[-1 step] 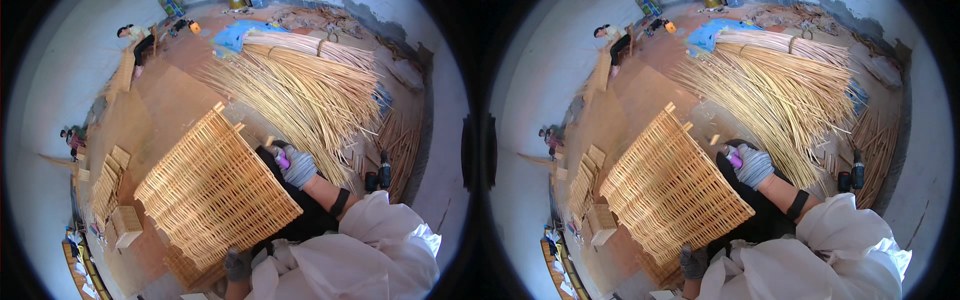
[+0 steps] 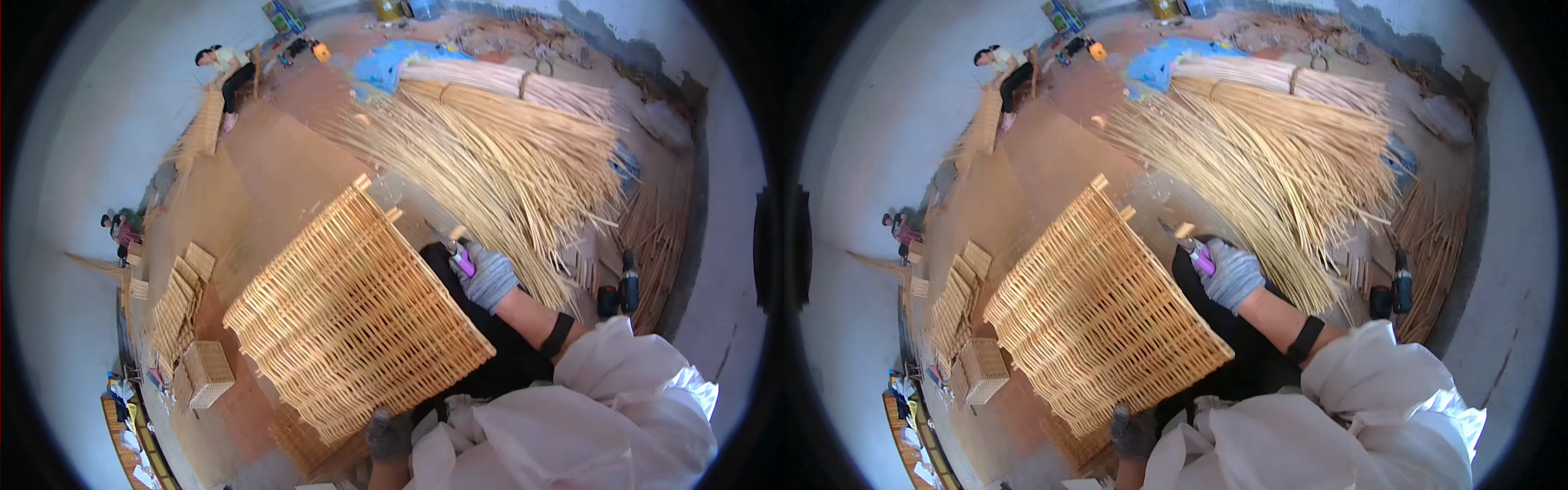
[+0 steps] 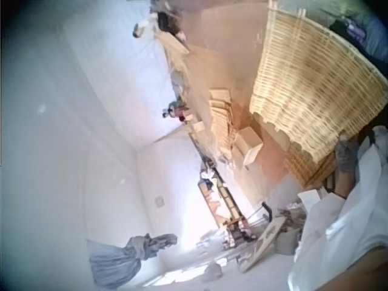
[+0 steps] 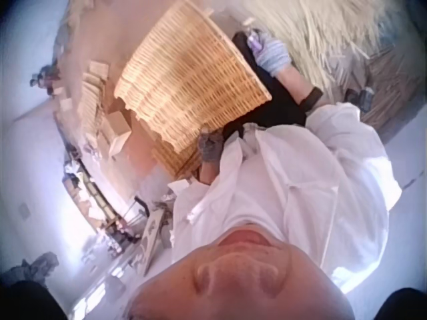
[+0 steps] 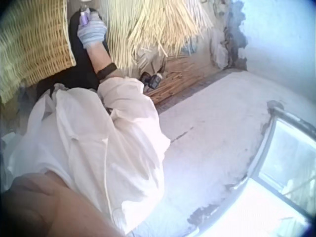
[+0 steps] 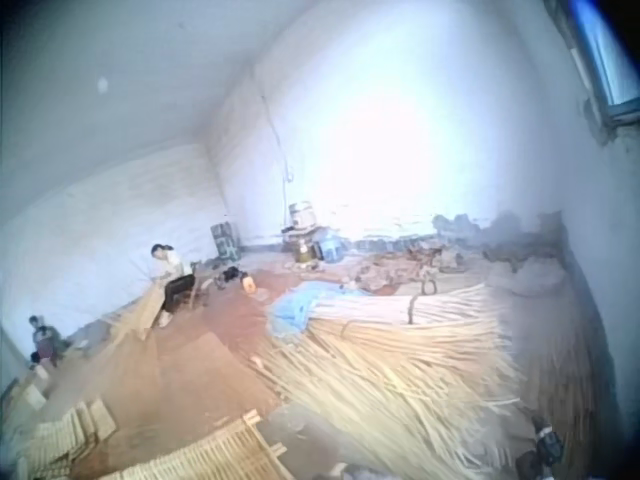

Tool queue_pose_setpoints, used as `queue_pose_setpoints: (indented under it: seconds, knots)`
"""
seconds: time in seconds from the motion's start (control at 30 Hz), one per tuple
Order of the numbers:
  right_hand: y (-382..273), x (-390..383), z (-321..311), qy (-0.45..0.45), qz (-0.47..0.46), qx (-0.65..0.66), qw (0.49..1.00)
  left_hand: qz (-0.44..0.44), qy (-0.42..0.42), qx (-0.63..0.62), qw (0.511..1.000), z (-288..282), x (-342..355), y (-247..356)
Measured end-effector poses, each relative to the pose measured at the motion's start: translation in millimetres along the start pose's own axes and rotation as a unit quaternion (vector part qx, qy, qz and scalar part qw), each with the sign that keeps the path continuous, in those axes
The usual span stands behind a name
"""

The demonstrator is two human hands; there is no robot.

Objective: Weaving reed or wicker mats, including measuring, cutting, and aligning the materials.

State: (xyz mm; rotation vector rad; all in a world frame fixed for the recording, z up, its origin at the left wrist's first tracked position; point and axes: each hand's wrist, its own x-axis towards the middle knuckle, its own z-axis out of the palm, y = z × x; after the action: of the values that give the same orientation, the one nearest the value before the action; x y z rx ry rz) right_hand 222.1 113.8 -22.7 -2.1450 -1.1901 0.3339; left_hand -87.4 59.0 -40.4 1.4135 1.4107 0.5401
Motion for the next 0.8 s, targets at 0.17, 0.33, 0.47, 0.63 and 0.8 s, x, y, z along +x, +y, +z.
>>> queue_pose_setpoints:
  seconds: [0.17, 0.33, 0.47, 0.63, 0.8]
  knots:
    - [-34, -12, -20, -0.055, -0.057, 0.151, 0.985, -0.002, -0.06, -0.522, 0.851, 8, -15, 60]
    - [-39, 2, -16, -0.066, -0.043, 0.177, 0.981, -0.076, -0.082, -0.497, 0.861, 6, -15, 69]
    - [-47, 0, -13, -0.057, -0.057, 0.19, 0.979, -0.13, -0.118, -0.494, 0.852, -8, -17, 52]
    - [-47, 0, -16, -0.078, 0.005, 0.115, 0.99, -0.125, -0.109, -0.433, 0.886, -8, -13, 32]
    - [-19, 18, 0, 0.023, 0.014, 0.038, 0.999, -0.121, -0.068, -0.183, 0.973, -1, -6, 35]
